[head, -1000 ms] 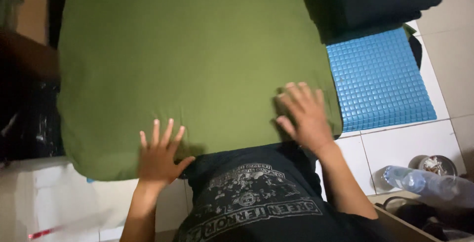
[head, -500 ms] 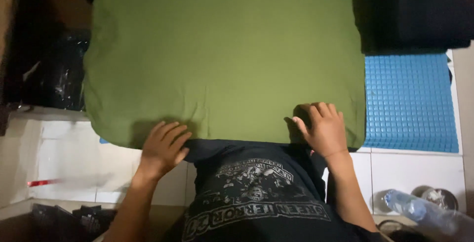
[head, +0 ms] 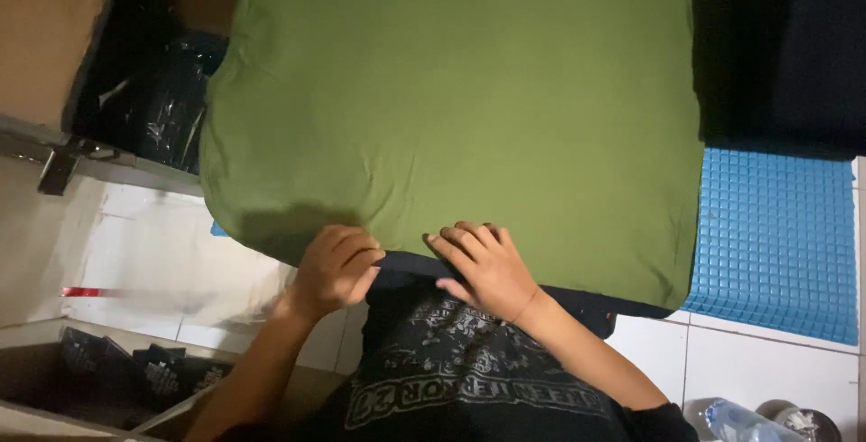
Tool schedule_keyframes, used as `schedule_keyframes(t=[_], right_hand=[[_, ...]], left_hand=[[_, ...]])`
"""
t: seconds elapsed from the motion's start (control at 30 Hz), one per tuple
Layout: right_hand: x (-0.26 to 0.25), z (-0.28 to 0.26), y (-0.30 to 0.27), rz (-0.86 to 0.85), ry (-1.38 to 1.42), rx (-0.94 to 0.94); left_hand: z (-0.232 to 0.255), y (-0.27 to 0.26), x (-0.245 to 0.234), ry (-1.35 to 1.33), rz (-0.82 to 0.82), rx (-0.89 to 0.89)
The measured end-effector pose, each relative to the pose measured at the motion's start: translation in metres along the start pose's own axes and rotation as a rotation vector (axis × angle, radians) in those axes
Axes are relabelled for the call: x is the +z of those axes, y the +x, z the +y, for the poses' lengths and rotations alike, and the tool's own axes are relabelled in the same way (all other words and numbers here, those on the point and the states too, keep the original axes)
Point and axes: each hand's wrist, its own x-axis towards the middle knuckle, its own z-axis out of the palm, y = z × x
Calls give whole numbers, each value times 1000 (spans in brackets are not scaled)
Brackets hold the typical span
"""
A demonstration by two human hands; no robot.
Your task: A person is smoothing out and folding t-shirts on a flat surface in a storage area.
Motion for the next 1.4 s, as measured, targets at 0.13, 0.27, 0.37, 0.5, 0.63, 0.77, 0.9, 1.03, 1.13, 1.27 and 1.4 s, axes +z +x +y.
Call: schedule_keyframes(t=[0.13, 0.27, 0.37, 0.5, 0.63, 0.77, 0.9, 1.03, 1.13, 1.27, 1.4], right_hand=[[15, 8, -1, 79, -63, -58], [10, 9, -5, 63, 19, -21], [13, 10, -6, 37, -5, -5], [7, 2, 1, 6, -7, 55], [1, -9, 12, -35, -60, 72], [27, 5, 1, 8, -148, 19], [17, 2, 3, 35, -76, 64], [33, 19, -7, 73, 32, 92], [17, 8, 7, 109, 58, 84], [28, 12, 4, 112, 19, 119], [22, 21, -5, 145, -230, 164]], left_hand=[[-6, -6, 12, -63, -75, 19], [-12, -7, 17, 25, -129, -14], [-17, -6, 22, 81, -128, 18], [-18, 5, 14, -113, -62, -50], [-15, 15, 3, -200, -37, -109], [-21, 11, 8, -199, -45, -134], [-22, 9, 7, -166, -65, -136], [-33, 1, 23, 30, -98, 29], [-32, 4, 16, -167, -85, -158], [-33, 4, 23, -188, -48, -253], [-40, -8, 43, -25, -93, -261]])
